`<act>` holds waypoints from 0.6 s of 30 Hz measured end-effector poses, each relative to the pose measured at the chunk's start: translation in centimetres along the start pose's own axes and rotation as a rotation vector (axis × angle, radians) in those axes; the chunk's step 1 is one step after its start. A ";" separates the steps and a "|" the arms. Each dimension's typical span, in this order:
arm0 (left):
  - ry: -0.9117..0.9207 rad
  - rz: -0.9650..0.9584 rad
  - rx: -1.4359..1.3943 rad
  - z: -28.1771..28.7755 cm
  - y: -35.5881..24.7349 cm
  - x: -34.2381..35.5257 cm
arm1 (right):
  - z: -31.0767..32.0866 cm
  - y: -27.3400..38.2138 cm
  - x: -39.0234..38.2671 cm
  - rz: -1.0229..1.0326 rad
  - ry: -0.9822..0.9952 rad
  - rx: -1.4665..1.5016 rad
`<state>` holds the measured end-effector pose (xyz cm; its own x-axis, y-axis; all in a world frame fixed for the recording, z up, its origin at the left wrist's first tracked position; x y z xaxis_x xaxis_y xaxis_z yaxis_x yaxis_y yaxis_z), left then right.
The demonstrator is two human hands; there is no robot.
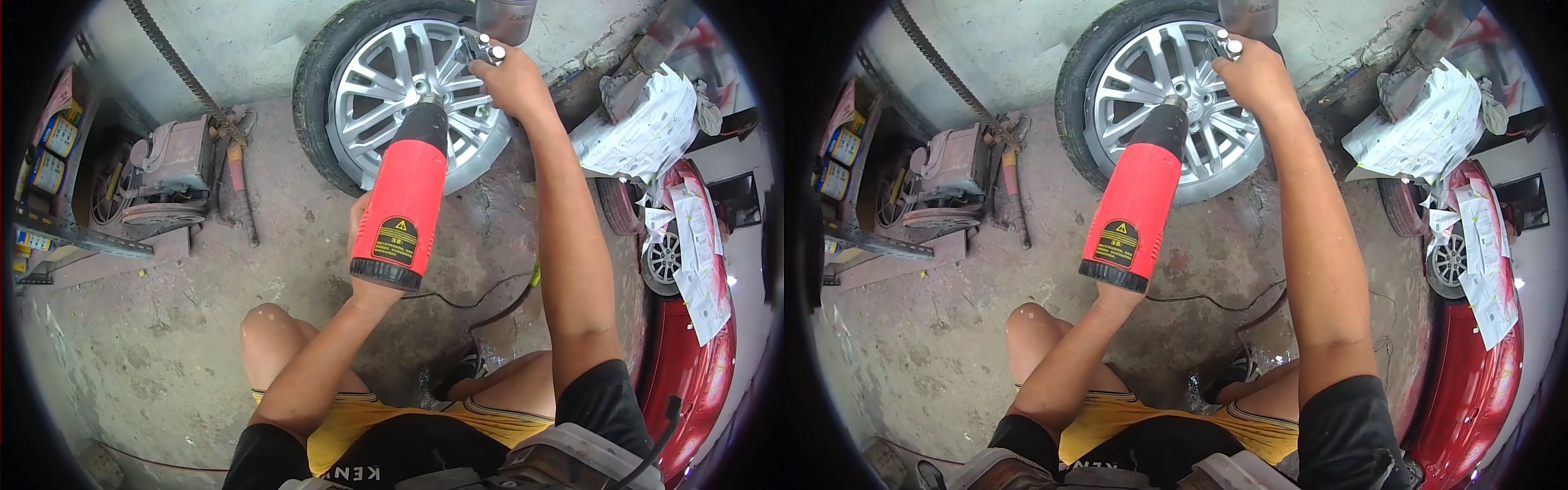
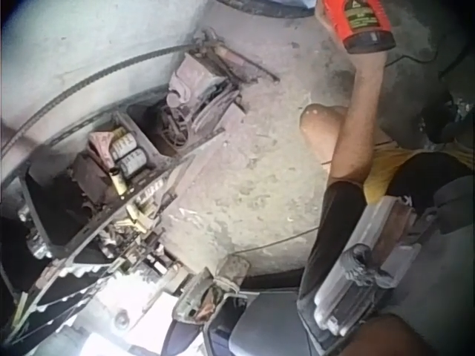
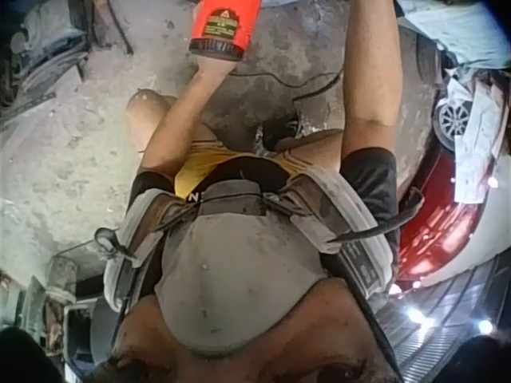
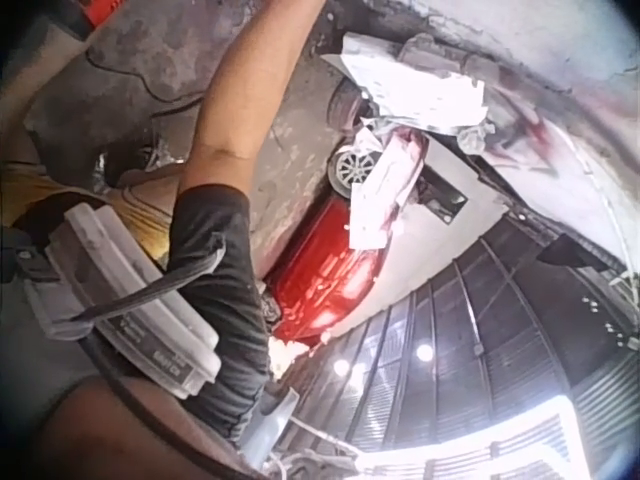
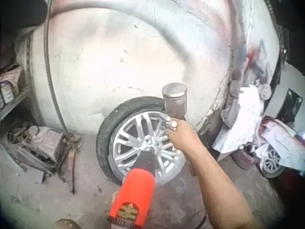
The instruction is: Painting a car rim with a spray gun and using a heat gun to dry the paint.
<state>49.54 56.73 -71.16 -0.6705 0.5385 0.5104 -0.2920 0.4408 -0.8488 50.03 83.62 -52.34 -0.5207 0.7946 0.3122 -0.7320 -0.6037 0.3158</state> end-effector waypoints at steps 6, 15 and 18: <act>0.089 -0.028 0.192 0.2 0.6 -0.1 | 0.7 -2.5 -0.1 -0.235 0.138 0.260; 0.122 -0.161 0.497 0.0 1.2 -0.8 | -0.3 -5.7 -3.0 -0.272 0.237 0.462; 0.120 -0.190 0.567 0.5 1.9 -1.5 | -0.2 -6.7 -1.5 -0.289 0.169 0.541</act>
Point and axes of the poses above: each hand's wrist, its own x-axis towards the middle knuckle, its own z-axis out of the back of the hand, y = z × x, the point moved 9 cm from there along x, towards the middle knuckle, and after that the axes turned 12 degrees about -z, right-handed, at the moved point
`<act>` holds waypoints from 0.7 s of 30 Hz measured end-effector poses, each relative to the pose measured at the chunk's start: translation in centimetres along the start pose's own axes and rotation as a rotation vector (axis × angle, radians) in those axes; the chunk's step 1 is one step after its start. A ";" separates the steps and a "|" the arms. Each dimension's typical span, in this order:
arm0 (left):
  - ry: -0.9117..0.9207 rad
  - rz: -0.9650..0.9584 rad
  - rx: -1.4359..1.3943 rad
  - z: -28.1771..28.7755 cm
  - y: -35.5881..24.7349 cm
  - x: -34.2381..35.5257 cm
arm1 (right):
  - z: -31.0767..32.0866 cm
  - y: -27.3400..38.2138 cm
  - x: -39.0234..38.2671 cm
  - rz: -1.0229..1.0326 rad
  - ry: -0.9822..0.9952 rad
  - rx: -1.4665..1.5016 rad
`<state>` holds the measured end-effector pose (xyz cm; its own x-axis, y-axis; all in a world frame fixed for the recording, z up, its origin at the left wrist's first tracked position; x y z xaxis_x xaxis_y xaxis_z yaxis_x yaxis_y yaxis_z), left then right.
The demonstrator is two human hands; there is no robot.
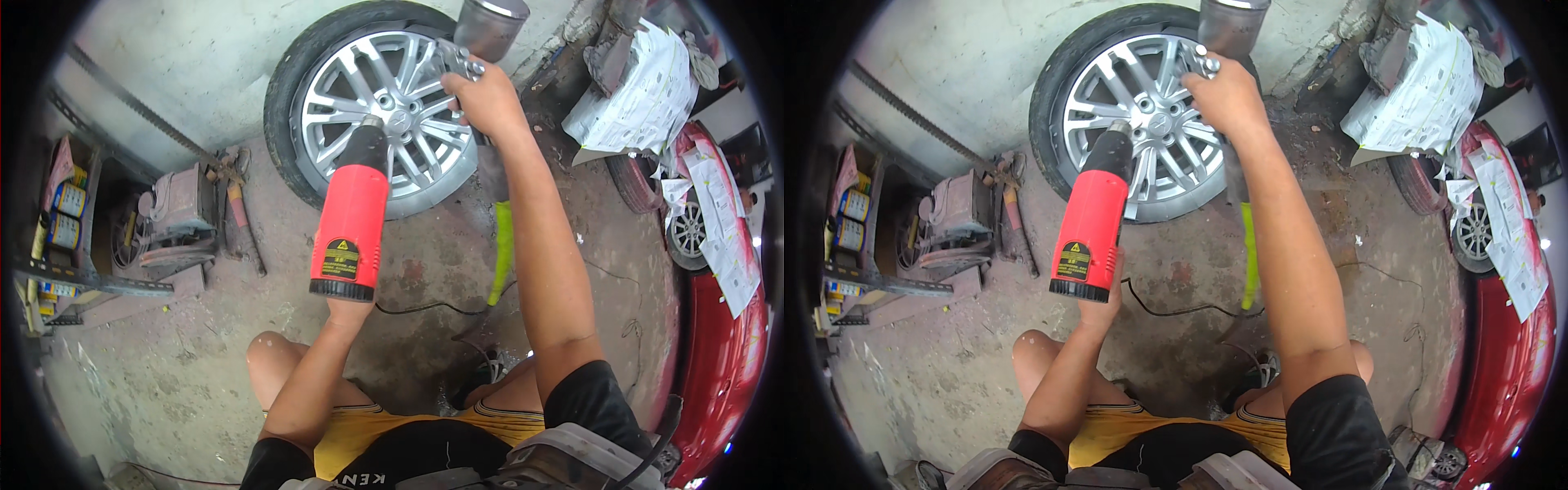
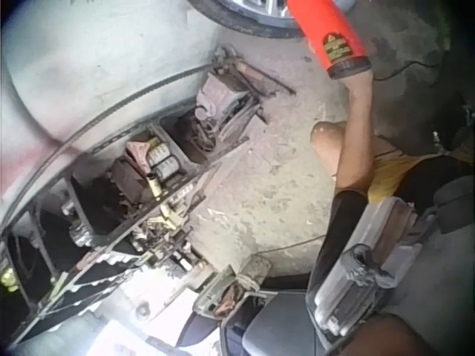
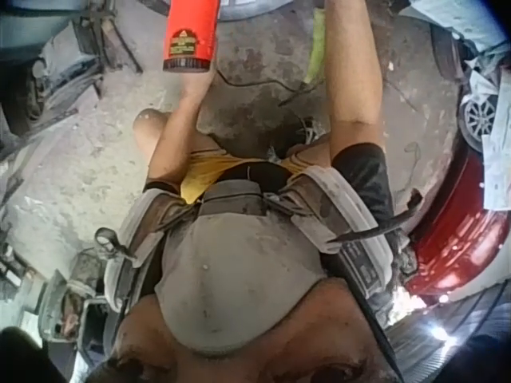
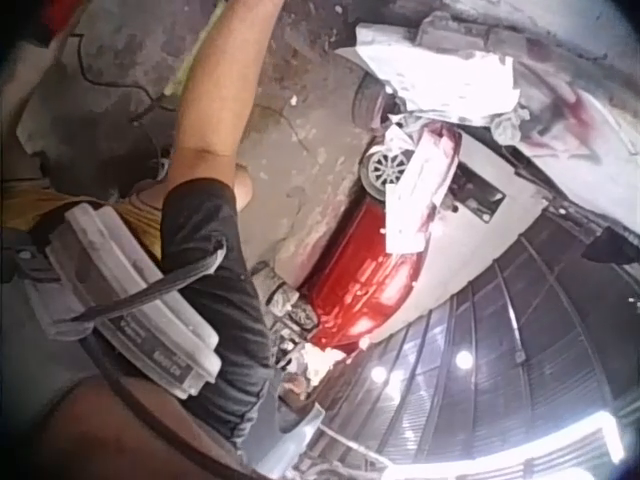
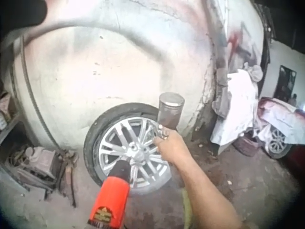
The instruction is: Painting a car rim with a spray gun and using a heat gun to dry the paint.
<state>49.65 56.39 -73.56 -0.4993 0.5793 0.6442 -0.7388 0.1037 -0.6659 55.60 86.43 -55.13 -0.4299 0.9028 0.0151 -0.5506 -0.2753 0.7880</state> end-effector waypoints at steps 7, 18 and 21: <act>-0.008 -0.107 0.130 -0.6 -0.9 -0.3 | 1.3 0.8 1.0 0.073 0.038 0.357; 0.106 -0.023 0.084 -2.0 -0.7 -0.4 | 1.6 -8.6 -2.2 -0.176 0.105 0.308; 0.050 0.150 -0.074 -2.5 -0.5 -0.6 | 2.5 -7.3 -4.0 -0.133 0.173 0.279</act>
Point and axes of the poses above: each hand's wrist, its own x-axis towards the middle knuckle, its own z-axis out of the back of the hand, y = z × x, the point moved 9 cm from there along x, towards the middle knuckle, and after that the axes turned 12 degrees about -z, right-handed, at the moved point
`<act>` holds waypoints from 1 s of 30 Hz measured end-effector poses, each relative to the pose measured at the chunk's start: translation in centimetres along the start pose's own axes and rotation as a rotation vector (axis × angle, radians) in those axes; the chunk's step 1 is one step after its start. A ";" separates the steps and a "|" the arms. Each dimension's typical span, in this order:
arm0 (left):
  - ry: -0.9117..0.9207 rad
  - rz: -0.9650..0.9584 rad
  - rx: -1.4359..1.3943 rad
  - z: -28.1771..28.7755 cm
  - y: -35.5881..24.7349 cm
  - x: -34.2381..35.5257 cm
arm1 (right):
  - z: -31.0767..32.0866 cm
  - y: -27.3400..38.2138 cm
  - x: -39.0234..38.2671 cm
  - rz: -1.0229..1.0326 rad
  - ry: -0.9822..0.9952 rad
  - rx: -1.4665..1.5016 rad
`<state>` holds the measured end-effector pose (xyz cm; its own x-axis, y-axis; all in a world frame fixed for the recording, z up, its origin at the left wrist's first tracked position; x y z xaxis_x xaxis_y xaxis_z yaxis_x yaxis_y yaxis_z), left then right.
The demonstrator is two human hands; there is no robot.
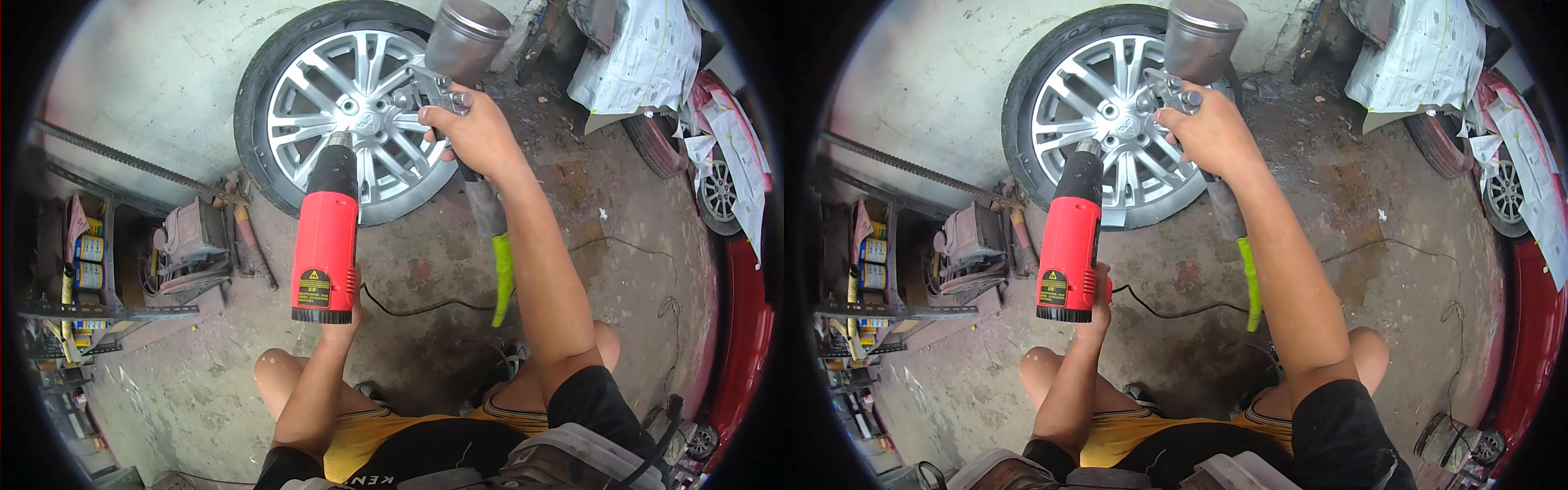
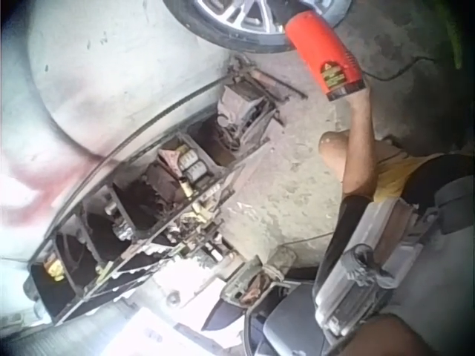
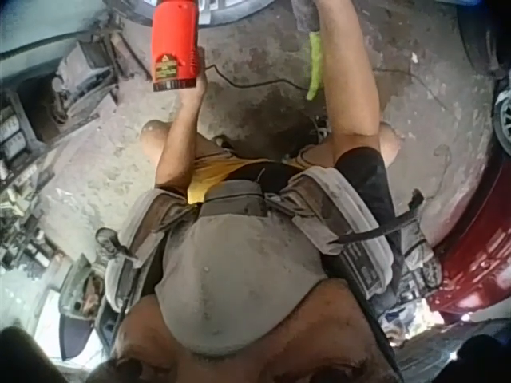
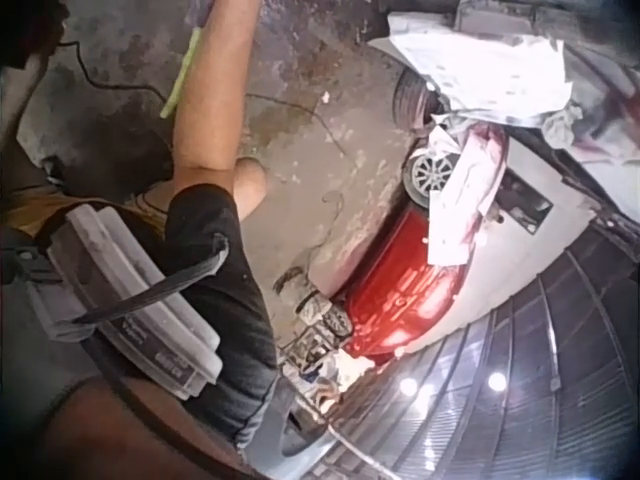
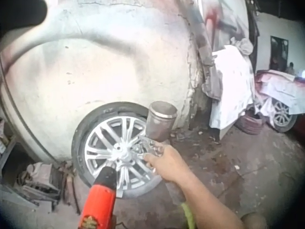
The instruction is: Painting a car rim with a spray gun and using a heat gun to dry the paint.
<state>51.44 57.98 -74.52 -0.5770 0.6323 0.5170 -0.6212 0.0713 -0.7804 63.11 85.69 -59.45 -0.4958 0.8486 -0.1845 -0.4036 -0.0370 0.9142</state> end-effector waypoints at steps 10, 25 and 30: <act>0.045 -0.132 0.133 -0.9 -1.6 0.5 | -0.3 -2.4 -0.9 0.076 -0.135 -0.007; 0.035 -0.065 0.006 0.5 -1.3 -0.4 | -7.0 -0.1 -1.2 0.224 -0.113 0.238; -0.013 -0.094 -0.001 0.7 -1.4 -0.3 | -6.6 0.0 -1.9 0.288 -0.207 0.179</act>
Point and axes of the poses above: each hand's wrist, its own x-axis towards the middle knuckle, its own z-axis out of the back of the hand, y = z × x, the point moved 9 cm from there along x, towards the middle knuckle, and after that the axes turned 12 degrees about -z, right-handed, at the moved point
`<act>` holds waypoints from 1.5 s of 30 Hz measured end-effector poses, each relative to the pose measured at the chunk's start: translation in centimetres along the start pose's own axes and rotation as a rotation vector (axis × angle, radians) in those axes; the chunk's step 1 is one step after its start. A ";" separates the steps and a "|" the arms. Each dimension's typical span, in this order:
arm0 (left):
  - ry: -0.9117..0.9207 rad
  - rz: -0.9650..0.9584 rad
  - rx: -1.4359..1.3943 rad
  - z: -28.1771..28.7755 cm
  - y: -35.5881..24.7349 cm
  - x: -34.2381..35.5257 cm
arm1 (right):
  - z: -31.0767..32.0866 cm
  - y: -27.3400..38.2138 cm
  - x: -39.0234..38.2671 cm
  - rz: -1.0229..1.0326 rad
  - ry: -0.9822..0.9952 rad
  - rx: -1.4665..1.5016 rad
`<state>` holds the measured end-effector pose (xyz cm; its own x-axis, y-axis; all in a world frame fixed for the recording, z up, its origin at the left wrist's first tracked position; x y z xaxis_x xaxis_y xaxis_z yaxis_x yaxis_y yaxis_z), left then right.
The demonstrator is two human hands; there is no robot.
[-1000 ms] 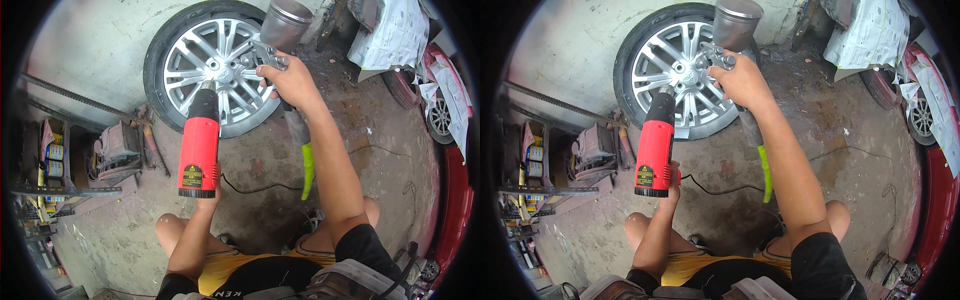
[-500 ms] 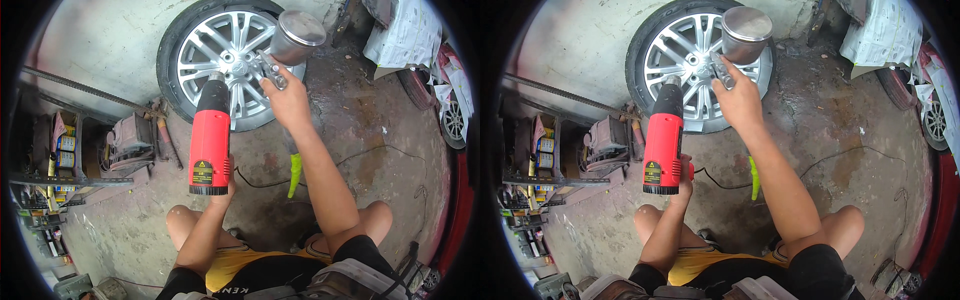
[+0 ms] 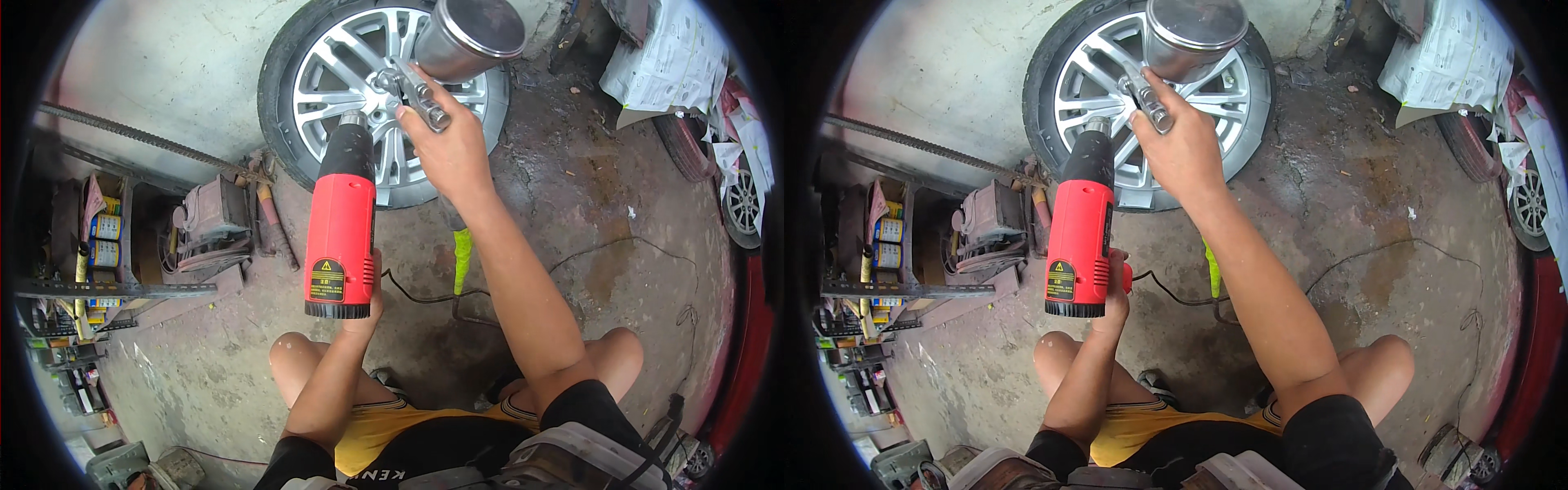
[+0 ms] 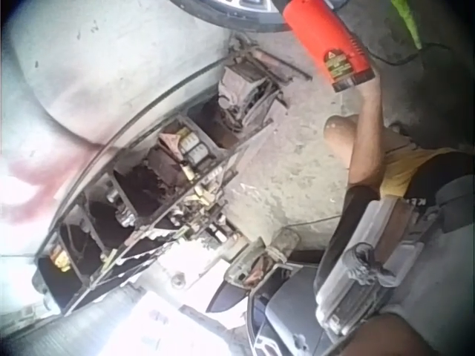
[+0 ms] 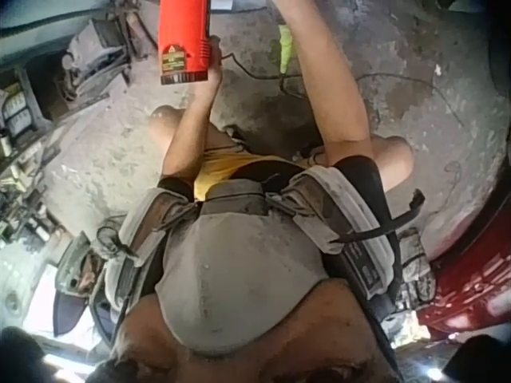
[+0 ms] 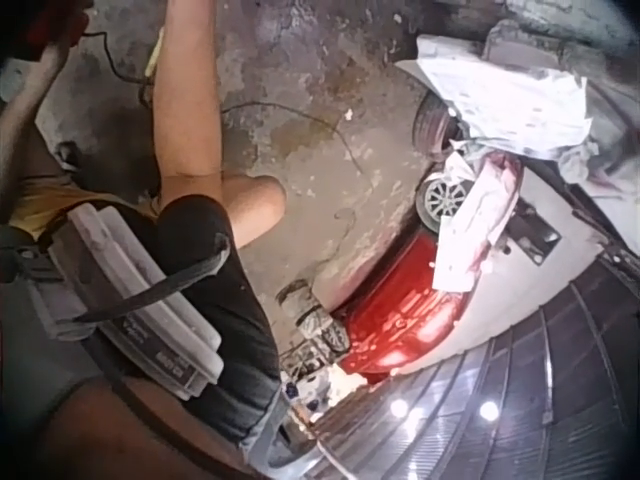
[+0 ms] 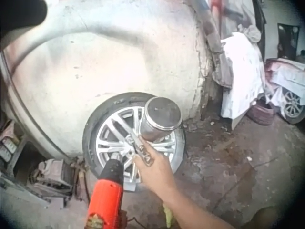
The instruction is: Painting a car rim with a spray gun and using a heat gun to dry the paint.
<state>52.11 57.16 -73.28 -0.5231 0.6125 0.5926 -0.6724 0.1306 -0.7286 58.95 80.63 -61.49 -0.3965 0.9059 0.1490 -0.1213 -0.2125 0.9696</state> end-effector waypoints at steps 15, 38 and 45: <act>-0.107 0.111 0.005 0.8 0.9 1.1 | -6.5 14.6 0.0 0.429 0.077 -0.765; -0.060 0.053 0.091 1.9 2.6 0.6 | -3.6 6.6 4.1 -0.143 0.263 -0.678; -0.042 0.015 0.124 1.8 2.8 -0.5 | -1.1 3.9 4.8 -0.238 0.155 -0.398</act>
<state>49.54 55.80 -74.97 -0.5532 0.5800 0.5980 -0.7225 0.0232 -0.6909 55.59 83.79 -57.22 -0.4426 0.8875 -0.1283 -0.5518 -0.1569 0.8191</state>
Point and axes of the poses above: each hand's wrist, its own x-axis towards the middle knuckle, its own z-axis out of the back of the hand, y = z × x, the point moved 9 cm from there along x, towards the middle knuckle, and after that the axes turned 12 degrees about -z, right-handed, at the moved point
